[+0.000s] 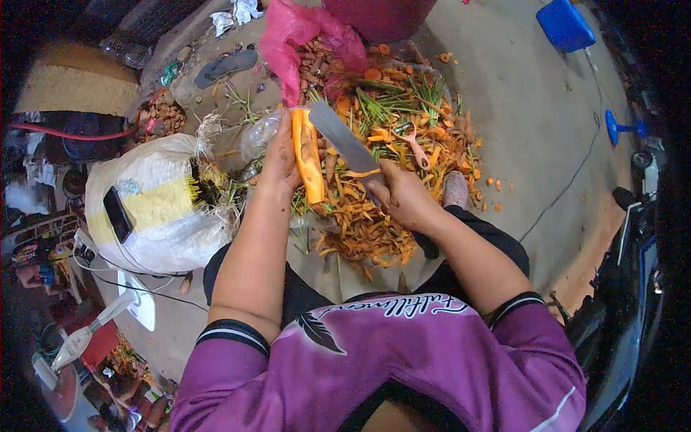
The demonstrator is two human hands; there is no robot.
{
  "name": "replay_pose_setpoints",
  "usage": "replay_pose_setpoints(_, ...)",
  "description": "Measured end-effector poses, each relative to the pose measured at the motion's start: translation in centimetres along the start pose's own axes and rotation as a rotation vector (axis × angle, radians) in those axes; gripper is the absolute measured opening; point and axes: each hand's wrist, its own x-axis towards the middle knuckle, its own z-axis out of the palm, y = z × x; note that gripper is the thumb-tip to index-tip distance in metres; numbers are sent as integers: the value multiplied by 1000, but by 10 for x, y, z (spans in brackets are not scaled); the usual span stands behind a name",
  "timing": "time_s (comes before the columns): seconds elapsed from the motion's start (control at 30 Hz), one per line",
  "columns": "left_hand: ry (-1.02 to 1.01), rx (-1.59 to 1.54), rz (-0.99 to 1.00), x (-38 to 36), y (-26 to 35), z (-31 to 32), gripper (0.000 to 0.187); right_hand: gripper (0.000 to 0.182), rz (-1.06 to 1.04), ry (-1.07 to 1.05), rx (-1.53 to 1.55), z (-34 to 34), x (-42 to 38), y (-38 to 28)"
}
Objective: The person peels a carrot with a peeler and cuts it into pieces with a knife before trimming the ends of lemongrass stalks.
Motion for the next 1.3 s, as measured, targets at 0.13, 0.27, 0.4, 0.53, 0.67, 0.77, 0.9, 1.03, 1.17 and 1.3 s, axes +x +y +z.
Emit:
replay_pose_setpoints(0.13, 2, 21, -38, -12, 4, 12, 49, 31, 29, -69, -54, -8, -4, -2)
replay_pose_setpoints(0.27, -43, 42, -42, -8, 0, 5, 46, 30, -6, -181, -43, -19, -9, -3)
replay_pose_setpoints(0.4, 15, 108, -20, -6, -8, 6, 44, 28, -101, -166, -44, -11, -13, 5)
replay_pose_setpoints(0.53, 64, -12, 117, -9, -16, 22, 43, 31, -46, -181, -46, -3, -15, -2)
replay_pose_setpoints(0.67, -14, -73, 217, -2, -22, 18, 43, 36, -100, -162, 60, 8, -10, 5)
replay_pose_setpoints(0.77, -38, -136, 135, -4, -9, 20, 41, 30, -152, -198, 62, -15, -1, 3)
replay_pose_setpoints(0.9, -55, -116, 185, 6, -8, -4, 31, 22, -39, -53, 72, -18, -1, -4)
replay_pose_setpoints(1.03, -2, -107, 327, 9, -13, 4, 23, 23, -85, -46, -26, -14, -7, -7)
replay_pose_setpoints(1.17, -15, -64, 324, 9, -15, 5, 22, 27, -44, -71, -39, -14, -11, -12)
replay_pose_setpoints(1.3, 24, 88, 396, 8, -18, 7, 25, 30, -48, -55, -59, -13, -12, -10)
